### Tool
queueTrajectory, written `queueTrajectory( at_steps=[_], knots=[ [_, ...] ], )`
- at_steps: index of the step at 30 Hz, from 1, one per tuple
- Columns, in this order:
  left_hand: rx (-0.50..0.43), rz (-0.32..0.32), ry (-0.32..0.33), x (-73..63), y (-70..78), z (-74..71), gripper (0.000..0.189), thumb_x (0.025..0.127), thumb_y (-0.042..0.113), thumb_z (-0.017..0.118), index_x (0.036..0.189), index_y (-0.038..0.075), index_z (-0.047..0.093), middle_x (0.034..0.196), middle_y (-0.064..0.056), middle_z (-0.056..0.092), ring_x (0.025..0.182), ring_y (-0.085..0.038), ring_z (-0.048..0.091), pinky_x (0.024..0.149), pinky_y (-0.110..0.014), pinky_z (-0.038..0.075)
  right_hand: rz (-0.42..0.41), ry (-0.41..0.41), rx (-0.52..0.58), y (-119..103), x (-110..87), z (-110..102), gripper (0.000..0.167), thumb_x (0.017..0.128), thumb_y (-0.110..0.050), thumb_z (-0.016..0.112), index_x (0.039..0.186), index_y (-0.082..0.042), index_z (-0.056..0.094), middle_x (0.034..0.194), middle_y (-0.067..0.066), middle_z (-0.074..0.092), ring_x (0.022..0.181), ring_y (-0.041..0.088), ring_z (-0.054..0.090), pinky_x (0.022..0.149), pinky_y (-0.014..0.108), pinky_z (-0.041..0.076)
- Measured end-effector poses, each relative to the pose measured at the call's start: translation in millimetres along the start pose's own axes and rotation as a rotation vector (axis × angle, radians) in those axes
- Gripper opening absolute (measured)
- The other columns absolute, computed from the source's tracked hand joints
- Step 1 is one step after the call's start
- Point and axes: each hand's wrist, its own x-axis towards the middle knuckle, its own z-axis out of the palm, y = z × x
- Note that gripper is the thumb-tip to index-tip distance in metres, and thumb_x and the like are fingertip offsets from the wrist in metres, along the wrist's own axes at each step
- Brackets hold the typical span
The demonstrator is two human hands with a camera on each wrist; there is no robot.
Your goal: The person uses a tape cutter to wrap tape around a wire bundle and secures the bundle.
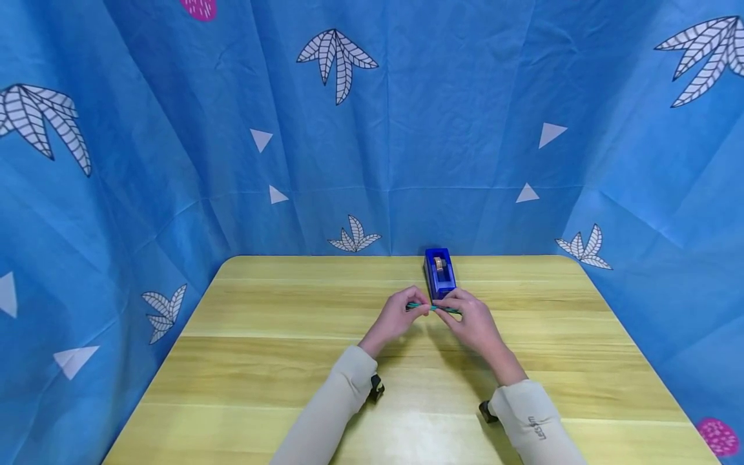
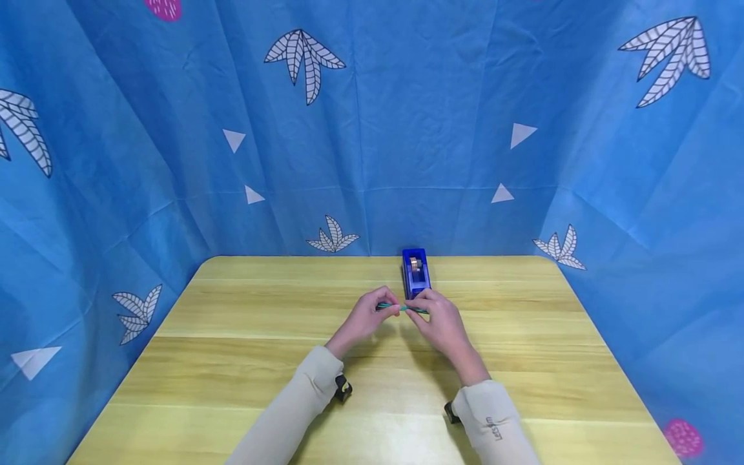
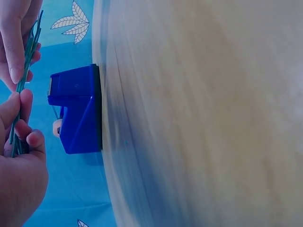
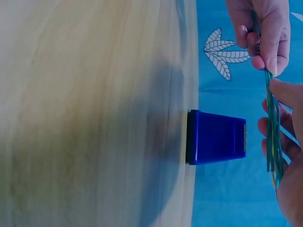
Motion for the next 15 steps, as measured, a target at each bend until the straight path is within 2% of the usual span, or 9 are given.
queueTrajectory(
  at_steps=[5,11,15],
  knots=[
    [-0.004,0.001,0.009,-1.3,0.7,0.5,0.008,0.104,0.023,0.064,0.103,0.015,0.067,0.099,-0.003,0.075,0.093,-0.007,0.067,0.086,-0.027,0.055,-0.005,-0.006,-0.016,-2.4,0.9,-1.2,0.017,0.093,-0.017,0.079,0.109,-0.011,0.081,0.099,0.001,0.069,0.084,0.018,0.064,0.069,0.032,0.051],
    [-0.001,0.009,0.01,-4.2,1.4,0.6,0.009,0.104,0.024,0.062,0.104,0.016,0.066,0.1,-0.003,0.074,0.097,-0.019,0.07,0.086,-0.029,0.055,0.0,-0.037,-0.025,-4.2,2.4,-3.2,0.014,0.095,-0.019,0.077,0.107,-0.011,0.081,0.099,0.0,0.068,0.09,0.021,0.068,0.075,0.041,0.057],
    [0.003,0.02,0.015,-5.8,0.8,0.7,0.009,0.104,0.024,0.062,0.104,0.015,0.066,0.098,0.0,0.073,0.097,-0.02,0.07,0.086,-0.029,0.056,0.021,-0.084,-0.014,-5.2,3.9,-4.4,0.013,0.097,-0.02,0.075,0.106,-0.012,0.079,0.1,0.001,0.069,0.094,0.025,0.07,0.081,0.046,0.059]
  ],
)
